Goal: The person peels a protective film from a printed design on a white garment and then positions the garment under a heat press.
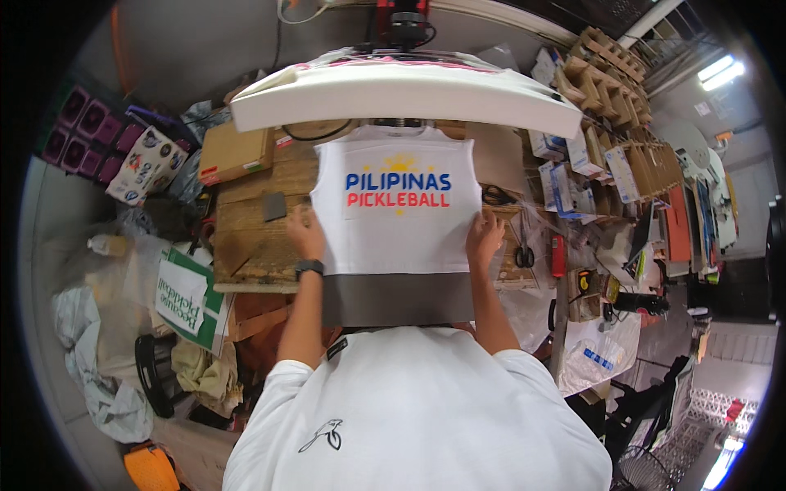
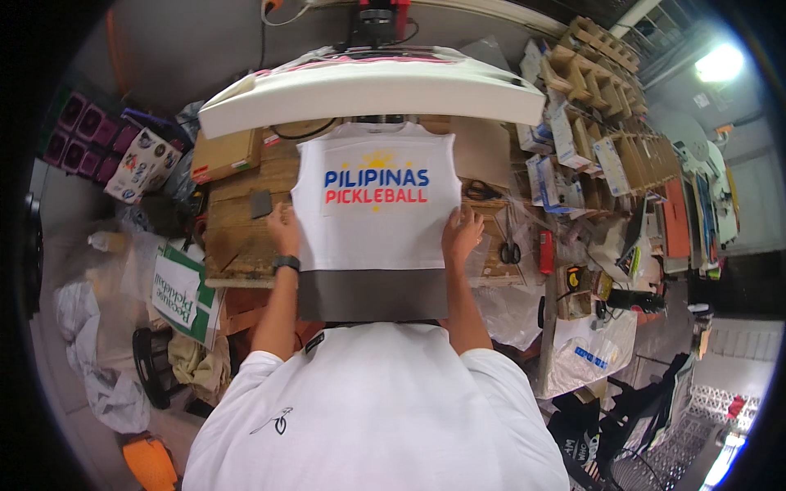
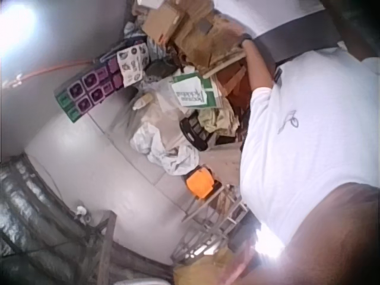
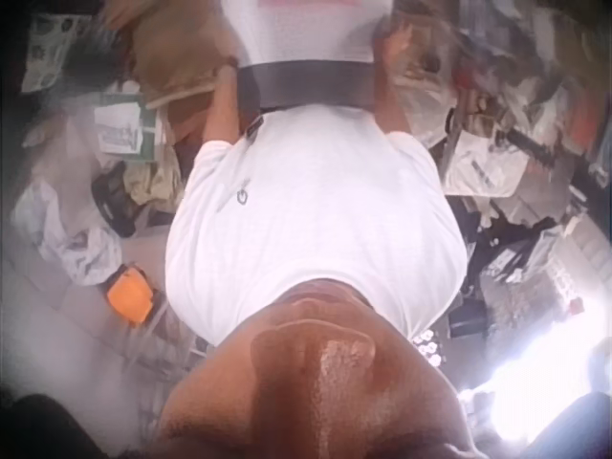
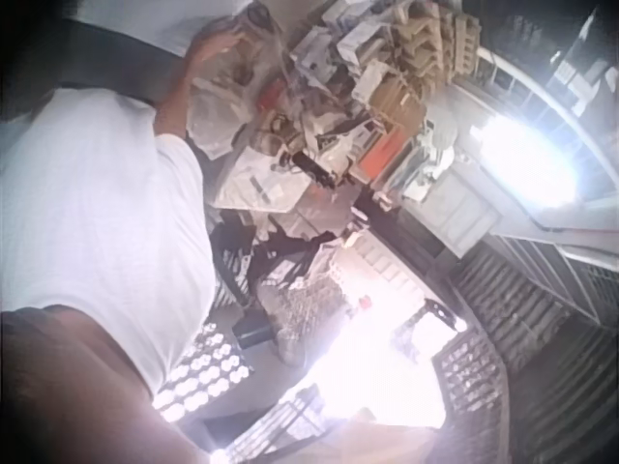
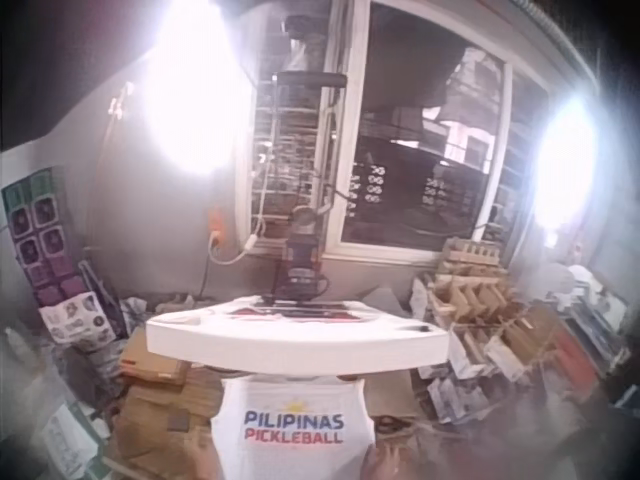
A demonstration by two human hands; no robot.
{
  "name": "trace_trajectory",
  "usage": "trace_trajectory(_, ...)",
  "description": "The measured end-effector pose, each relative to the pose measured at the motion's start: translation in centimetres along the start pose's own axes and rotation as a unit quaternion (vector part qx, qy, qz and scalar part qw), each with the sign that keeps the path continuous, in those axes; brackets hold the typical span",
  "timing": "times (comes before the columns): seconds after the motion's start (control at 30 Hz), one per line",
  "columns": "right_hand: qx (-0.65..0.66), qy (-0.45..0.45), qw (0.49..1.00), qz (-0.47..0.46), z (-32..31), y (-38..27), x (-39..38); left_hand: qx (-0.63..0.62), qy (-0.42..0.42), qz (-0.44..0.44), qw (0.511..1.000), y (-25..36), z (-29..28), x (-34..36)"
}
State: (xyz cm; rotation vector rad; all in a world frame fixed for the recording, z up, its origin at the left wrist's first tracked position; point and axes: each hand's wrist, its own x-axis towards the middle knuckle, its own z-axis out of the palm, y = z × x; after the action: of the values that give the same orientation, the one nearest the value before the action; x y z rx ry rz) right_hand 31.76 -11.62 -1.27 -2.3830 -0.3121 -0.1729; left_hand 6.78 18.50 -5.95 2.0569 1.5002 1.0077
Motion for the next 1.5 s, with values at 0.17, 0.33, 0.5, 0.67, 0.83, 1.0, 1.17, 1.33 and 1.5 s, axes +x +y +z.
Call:
trace_trajectory(0.17, 0.296, -0.225, 0.87, 0.324, 1.1, 6.0, 8.2, -0.198, -0.316, -0.362, 0.855, -0.8, 1.8, 6.6)
trace_trajectory(0.33, 0.392, -0.267, 0.831, 0.29, 1.5, 5.8, 10.3, -0.311, -0.276, -0.362, 0.834, -0.5, 1.9, 6.4)
trace_trajectory(0.5, 0.391, -0.259, 0.825, 0.314, 1.0, 4.8, 10.4, -0.345, -0.26, -0.383, 0.816, 0.6, 1.2, 6.7)
trace_trajectory(0.67, 0.278, -0.225, 0.904, 0.234, 1.3, 3.5, 10.8, -0.317, -0.273, -0.339, 0.843, 0.4, 0.8, 6.8)
trace_trajectory(0.83, 0.328, -0.217, 0.886, 0.246, 1.4, 4.3, 10.6, -0.301, -0.258, -0.341, 0.852, 1.0, 0.6, 6.8)
trace_trajectory(1.0, 0.344, -0.211, 0.879, 0.252, 1.8, 4.6, 10.4, -0.316, -0.248, -0.364, 0.841, 1.3, 0.3, 7.1)
trace_trajectory(1.17, 0.387, -0.211, 0.841, 0.313, 2.1, 4.9, 10.3, -0.335, -0.215, -0.4, 0.825, 2.4, 0.7, 7.0)
trace_trajectory(1.33, 0.38, -0.234, 0.834, 0.324, 2.0, 4.5, 10.1, -0.267, -0.265, -0.344, 0.86, 0.7, 1.0, 7.4)
trace_trajectory(1.5, 0.351, -0.232, 0.855, 0.302, 1.0, 3.8, 10.1, -0.252, -0.24, -0.341, 0.873, 0.2, 1.7, 7.0)
